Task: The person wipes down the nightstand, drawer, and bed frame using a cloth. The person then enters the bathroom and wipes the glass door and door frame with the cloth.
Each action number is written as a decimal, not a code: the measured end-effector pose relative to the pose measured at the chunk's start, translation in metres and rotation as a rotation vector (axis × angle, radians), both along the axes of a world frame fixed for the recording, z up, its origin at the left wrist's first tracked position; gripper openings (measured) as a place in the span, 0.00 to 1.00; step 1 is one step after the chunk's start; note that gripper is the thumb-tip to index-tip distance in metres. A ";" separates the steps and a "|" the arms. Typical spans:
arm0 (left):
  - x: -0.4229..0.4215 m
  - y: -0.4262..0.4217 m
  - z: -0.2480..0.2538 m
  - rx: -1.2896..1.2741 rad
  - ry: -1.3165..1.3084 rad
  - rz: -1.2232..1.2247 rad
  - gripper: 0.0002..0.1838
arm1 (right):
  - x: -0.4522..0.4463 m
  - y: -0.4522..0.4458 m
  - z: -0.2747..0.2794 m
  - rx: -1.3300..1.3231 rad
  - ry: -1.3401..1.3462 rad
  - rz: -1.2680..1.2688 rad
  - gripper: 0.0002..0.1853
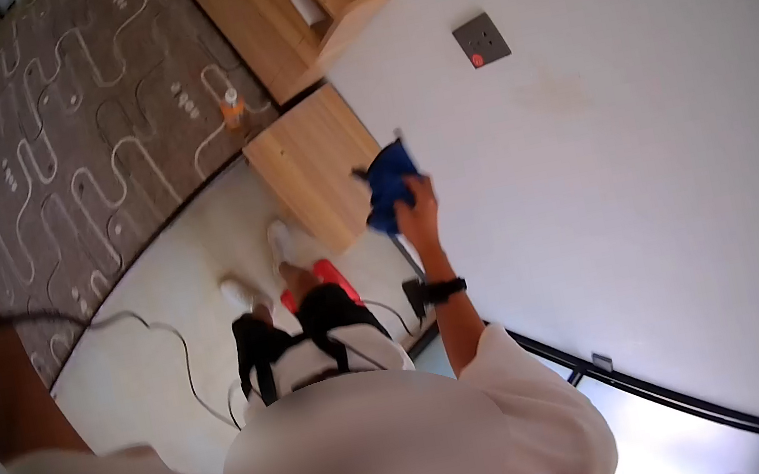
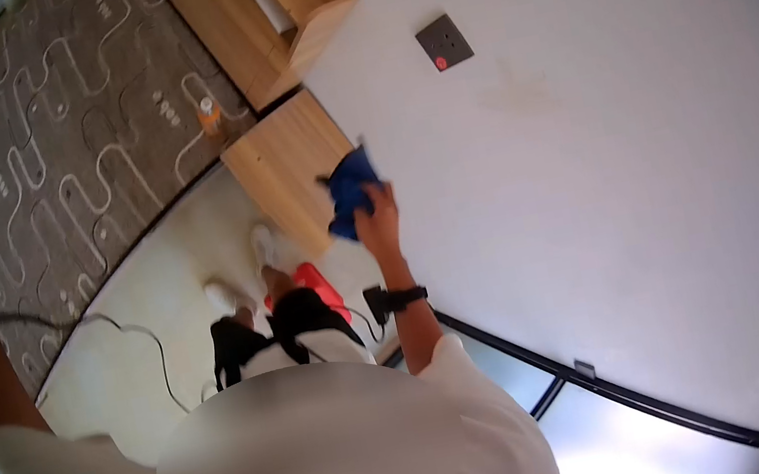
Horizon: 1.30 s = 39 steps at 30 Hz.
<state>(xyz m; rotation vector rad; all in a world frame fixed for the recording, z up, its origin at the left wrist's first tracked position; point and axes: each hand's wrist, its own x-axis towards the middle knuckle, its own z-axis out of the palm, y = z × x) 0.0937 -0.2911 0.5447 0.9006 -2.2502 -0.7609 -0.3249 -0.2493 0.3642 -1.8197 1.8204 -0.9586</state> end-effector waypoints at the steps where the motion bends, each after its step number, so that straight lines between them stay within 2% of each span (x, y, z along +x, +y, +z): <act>1: 0.007 -0.006 0.008 -0.010 0.010 -0.015 0.15 | 0.005 -0.007 0.024 -0.015 0.002 -0.030 0.22; 3: 0.001 -0.028 0.033 -0.061 -0.033 -0.121 0.15 | 0.014 -0.013 0.058 -0.157 -0.174 -0.027 0.25; 4: -0.003 -0.034 0.036 -0.089 -0.027 -0.136 0.15 | 0.003 -0.033 0.061 -0.198 -0.172 -0.035 0.25; 5: -0.002 -0.035 0.043 -0.087 -0.043 -0.156 0.15 | 0.019 -0.035 0.046 -0.193 -0.291 -0.062 0.27; 6: -0.008 -0.036 0.045 -0.092 -0.028 -0.167 0.15 | 0.020 -0.022 0.050 -0.150 -0.373 -0.084 0.29; 7: -0.013 -0.035 0.043 -0.088 -0.002 -0.166 0.15 | 0.022 -0.022 0.052 -0.163 -0.271 -0.107 0.29; 9: -0.022 -0.030 0.043 -0.105 0.006 -0.197 0.15 | 0.028 -0.017 0.049 0.029 -0.325 -0.215 0.29; 10: -0.033 -0.042 0.055 -0.108 0.026 -0.235 0.15 | 0.008 -0.023 0.060 0.030 -0.328 -0.257 0.29; 11: -0.041 -0.048 0.047 -0.136 0.038 -0.306 0.15 | 0.000 -0.019 0.027 -0.147 -0.241 -0.210 0.28; 12: -0.047 -0.062 0.059 -0.182 0.020 -0.354 0.15 | 0.001 -0.031 0.012 -0.325 -0.167 -0.164 0.28; 13: -0.051 -0.069 0.064 -0.217 0.002 -0.407 0.15 | 0.002 -0.026 0.007 -0.294 -0.326 -0.188 0.27; 15: -0.056 -0.073 0.064 -0.222 0.018 -0.440 0.15 | 0.002 -0.011 -0.006 -0.178 -0.461 -0.311 0.27; 17: -0.072 -0.079 0.067 -0.211 0.055 -0.459 0.15 | -0.018 -0.004 0.002 -0.082 -0.416 -0.442 0.27; 19: -0.089 -0.092 0.065 -0.231 0.070 -0.541 0.15 | -0.033 0.019 -0.011 -0.158 -0.392 -0.561 0.27; 21: -0.104 -0.142 0.063 -0.261 0.063 -0.665 0.15 | -0.035 -0.023 -0.047 -0.340 -0.280 -0.541 0.27; 22: -0.109 -0.146 0.063 -0.295 0.062 -0.718 0.15 | -0.034 -0.014 -0.049 -0.209 -0.566 -0.623 0.27; 25: -0.109 -0.146 0.060 -0.294 0.132 -0.816 0.15 | -0.007 0.019 -0.043 -0.204 -0.558 -0.748 0.28; 26: -0.110 -0.142 0.055 -0.292 0.157 -0.840 0.15 | -0.004 0.026 -0.057 -0.373 -0.286 -0.768 0.27; 27: -0.109 -0.147 0.053 -0.290 0.190 -0.875 0.15 | 0.004 0.032 -0.065 -0.385 -0.264 -0.813 0.27; 29: -0.114 -0.170 0.053 -0.289 0.251 -0.999 0.15 | 0.026 0.037 -0.065 -0.338 -0.345 -0.936 0.27; 31: -0.124 -0.178 0.062 -0.342 0.263 -1.170 0.15 | 0.043 0.054 -0.066 -0.433 -0.456 -1.027 0.27; 33: -0.128 -0.185 0.052 -0.306 0.319 -1.256 0.15 | 0.070 0.075 -0.095 -0.428 -0.370 -1.119 0.27; 35: -0.124 -0.165 0.060 -0.303 0.397 -1.337 0.15 | 0.108 0.117 -0.064 -0.421 -0.299 -1.261 0.29; 36: -0.124 -0.159 0.061 -0.293 0.435 -1.396 0.15 | 0.127 0.136 -0.067 -0.503 -0.272 -1.308 0.24; 37: -0.126 -0.155 0.060 -0.283 0.479 -1.459 0.15 | 0.144 0.148 -0.078 -0.507 -0.248 -1.371 0.24; 38: -0.142 -0.160 0.053 -0.245 0.504 -1.506 0.15 | 0.152 0.155 -0.100 -0.498 -0.263 -1.435 0.20; 39: -0.146 -0.156 0.054 -0.225 0.544 -1.548 0.15 | 0.162 0.172 -0.099 -0.513 -0.261 -1.477 0.17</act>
